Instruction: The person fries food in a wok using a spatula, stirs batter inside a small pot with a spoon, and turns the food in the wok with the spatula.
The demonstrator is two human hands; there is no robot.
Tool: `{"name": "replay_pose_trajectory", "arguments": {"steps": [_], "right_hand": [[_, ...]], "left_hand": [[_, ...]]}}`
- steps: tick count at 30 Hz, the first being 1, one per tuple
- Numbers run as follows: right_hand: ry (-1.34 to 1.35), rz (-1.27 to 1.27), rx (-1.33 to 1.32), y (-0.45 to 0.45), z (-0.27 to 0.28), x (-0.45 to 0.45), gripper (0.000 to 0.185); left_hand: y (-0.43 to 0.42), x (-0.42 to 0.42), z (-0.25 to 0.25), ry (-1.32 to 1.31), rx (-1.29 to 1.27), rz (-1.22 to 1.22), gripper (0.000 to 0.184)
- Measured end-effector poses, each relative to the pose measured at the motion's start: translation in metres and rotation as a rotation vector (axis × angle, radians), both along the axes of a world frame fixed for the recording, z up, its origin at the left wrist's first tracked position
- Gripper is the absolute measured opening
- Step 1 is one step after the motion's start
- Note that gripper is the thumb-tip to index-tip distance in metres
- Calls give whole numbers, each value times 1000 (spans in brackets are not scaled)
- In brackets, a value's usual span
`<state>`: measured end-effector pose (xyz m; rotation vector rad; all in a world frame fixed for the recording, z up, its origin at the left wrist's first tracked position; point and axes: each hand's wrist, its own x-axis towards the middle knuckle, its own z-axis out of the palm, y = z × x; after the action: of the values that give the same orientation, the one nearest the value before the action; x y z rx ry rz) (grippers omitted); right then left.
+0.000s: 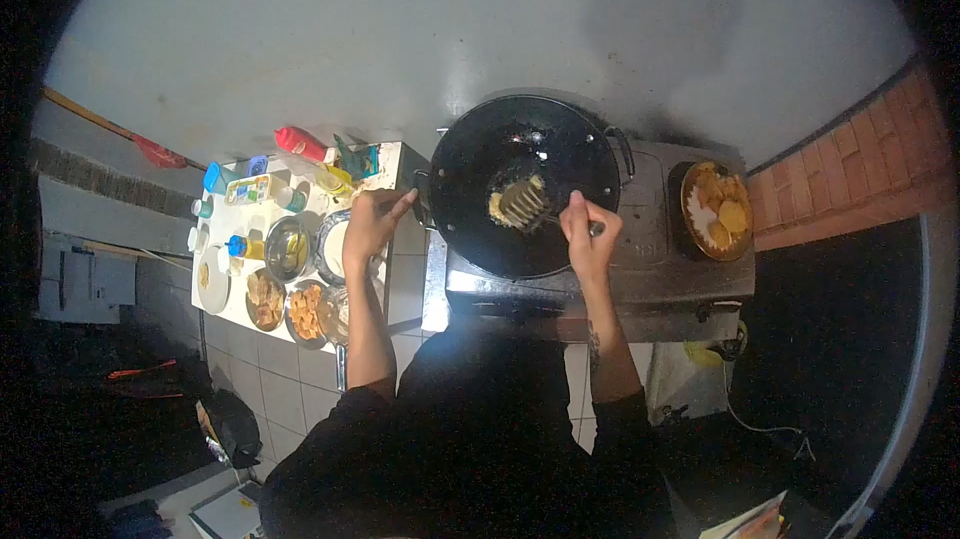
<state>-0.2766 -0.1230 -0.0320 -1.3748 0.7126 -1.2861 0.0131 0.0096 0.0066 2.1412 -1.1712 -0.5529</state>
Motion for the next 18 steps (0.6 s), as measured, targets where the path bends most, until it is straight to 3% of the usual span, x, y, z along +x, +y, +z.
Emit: {"name": "replay_pose_trajectory", "arguments": {"steps": [3, 18], "right_hand": [[-15, -34, -22, -3, -4, 1, 50], [40, -11, -5, 0, -6, 0, 48]], "left_hand": [[1, 0, -10, -59, -180, -22, 34], [-1, 0, -14, -99, -183, -32, 32]]}}
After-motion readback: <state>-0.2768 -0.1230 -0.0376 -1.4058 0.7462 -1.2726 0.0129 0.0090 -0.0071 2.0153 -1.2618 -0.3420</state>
